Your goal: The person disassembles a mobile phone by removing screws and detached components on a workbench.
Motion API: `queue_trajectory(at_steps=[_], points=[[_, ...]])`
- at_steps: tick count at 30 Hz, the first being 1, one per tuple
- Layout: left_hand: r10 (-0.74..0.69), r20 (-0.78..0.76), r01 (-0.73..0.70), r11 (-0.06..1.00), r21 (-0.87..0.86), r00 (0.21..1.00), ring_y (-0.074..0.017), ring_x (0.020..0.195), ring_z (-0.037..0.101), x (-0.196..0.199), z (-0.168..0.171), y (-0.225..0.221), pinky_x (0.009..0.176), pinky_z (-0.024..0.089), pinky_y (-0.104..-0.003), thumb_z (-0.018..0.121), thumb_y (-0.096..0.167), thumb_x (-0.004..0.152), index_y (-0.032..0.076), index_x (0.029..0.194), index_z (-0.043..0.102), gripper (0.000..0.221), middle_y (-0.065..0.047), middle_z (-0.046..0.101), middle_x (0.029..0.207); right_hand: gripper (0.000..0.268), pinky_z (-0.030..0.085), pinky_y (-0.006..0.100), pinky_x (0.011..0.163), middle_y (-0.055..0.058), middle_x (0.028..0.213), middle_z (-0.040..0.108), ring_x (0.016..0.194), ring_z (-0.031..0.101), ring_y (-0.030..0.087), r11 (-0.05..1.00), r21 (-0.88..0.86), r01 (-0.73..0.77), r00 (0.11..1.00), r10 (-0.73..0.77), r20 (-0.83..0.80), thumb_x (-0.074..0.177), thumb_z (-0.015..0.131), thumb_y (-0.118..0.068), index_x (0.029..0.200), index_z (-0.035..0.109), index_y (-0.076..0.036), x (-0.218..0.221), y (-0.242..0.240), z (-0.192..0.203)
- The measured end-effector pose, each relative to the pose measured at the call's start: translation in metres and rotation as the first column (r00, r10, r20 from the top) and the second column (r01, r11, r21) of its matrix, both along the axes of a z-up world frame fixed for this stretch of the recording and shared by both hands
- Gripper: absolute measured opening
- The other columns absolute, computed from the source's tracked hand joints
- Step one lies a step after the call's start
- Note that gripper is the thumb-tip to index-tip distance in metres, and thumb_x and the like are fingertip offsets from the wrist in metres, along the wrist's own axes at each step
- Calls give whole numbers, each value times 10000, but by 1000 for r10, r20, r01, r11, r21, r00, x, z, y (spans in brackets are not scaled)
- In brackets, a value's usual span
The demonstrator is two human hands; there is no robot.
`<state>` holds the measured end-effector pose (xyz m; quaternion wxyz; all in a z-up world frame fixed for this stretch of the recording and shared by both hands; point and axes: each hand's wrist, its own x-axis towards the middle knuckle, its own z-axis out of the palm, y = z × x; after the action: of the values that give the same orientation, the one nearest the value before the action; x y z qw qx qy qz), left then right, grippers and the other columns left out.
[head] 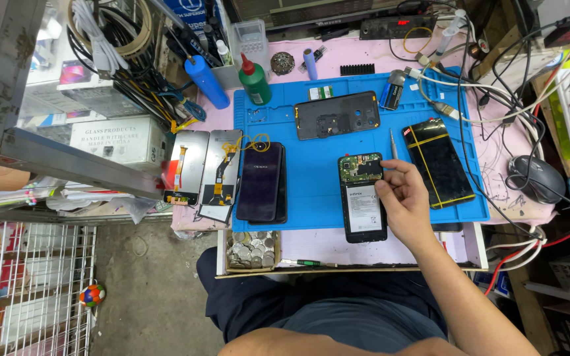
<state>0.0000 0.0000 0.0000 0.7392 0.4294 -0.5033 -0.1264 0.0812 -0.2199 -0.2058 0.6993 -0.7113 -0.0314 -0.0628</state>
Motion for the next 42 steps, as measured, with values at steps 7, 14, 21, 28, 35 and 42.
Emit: queue_trajectory(at_steps=[7, 14, 21, 28, 35, 42], points=[[-1, -40, 0, 1000, -19, 999, -260, 1305, 569, 9, -31, -4, 1134, 446, -382, 645, 229, 1004, 9, 1352, 619, 412, -117, 604, 1357, 347, 513, 214, 719, 79, 1005, 695, 864, 648, 75, 999, 37, -26, 1000, 26, 3, 1023, 562, 33, 1358, 492, -24, 0, -1, 1], [297, -71, -288, 951, 116, 952, -284, 1377, 552, 2, -33, -7, 1182, 437, -396, 664, 183, 1000, 14, 1387, 600, 426, -131, 584, 1426, 385, 524, 225, 708, 103, 1062, 711, 868, 660, 85, 997, 74, -25, 999, 26, -24, 1007, 546, 40, 1374, 453, -31, -1, -1, 2], [827, 271, -790, 295, 538, 493, -303, 1207, 605, 95, -111, -9, 992, 507, -374, 688, 85, 898, 48, 1286, 637, 393, -136, 621, 1299, 395, 524, 219, 682, 110, 1026, 703, 840, 661, 86, 998, 65, -24, 1000, 24, -4, 1012, 552, 31, 1389, 459, -38, -2, 0, 7], [709, 314, -670, 296, 681, 632, -308, 1177, 597, 103, -128, -25, 984, 480, -417, 887, 186, 691, 55, 1280, 517, 708, -133, 620, 1212, 401, 531, 218, 684, 105, 1036, 712, 854, 675, 87, 999, 41, -17, 1000, 17, -4, 1001, 556, 31, 1383, 455, -37, -2, 0, 5], [654, 362, -639, 245, 729, 664, -342, 1242, 579, 108, -113, -26, 1000, 471, -428, 888, 157, 660, 68, 1284, 503, 739, -140, 617, 1296, 409, 528, 225, 690, 106, 1051, 717, 868, 674, 92, 998, 55, -25, 1000, 26, -12, 998, 561, 31, 1387, 452, -37, -1, -1, 1], [683, 166, -538, 376, 754, 711, -315, 1172, 630, 110, -120, -30, 925, 548, -397, 870, 73, 686, 87, 1360, 447, 796, -175, 580, 1310, 431, 502, 219, 698, 114, 1076, 711, 877, 649, 83, 996, 87, -24, 1000, 24, 0, 997, 573, 41, 1406, 462, -37, -1, -3, -2]])
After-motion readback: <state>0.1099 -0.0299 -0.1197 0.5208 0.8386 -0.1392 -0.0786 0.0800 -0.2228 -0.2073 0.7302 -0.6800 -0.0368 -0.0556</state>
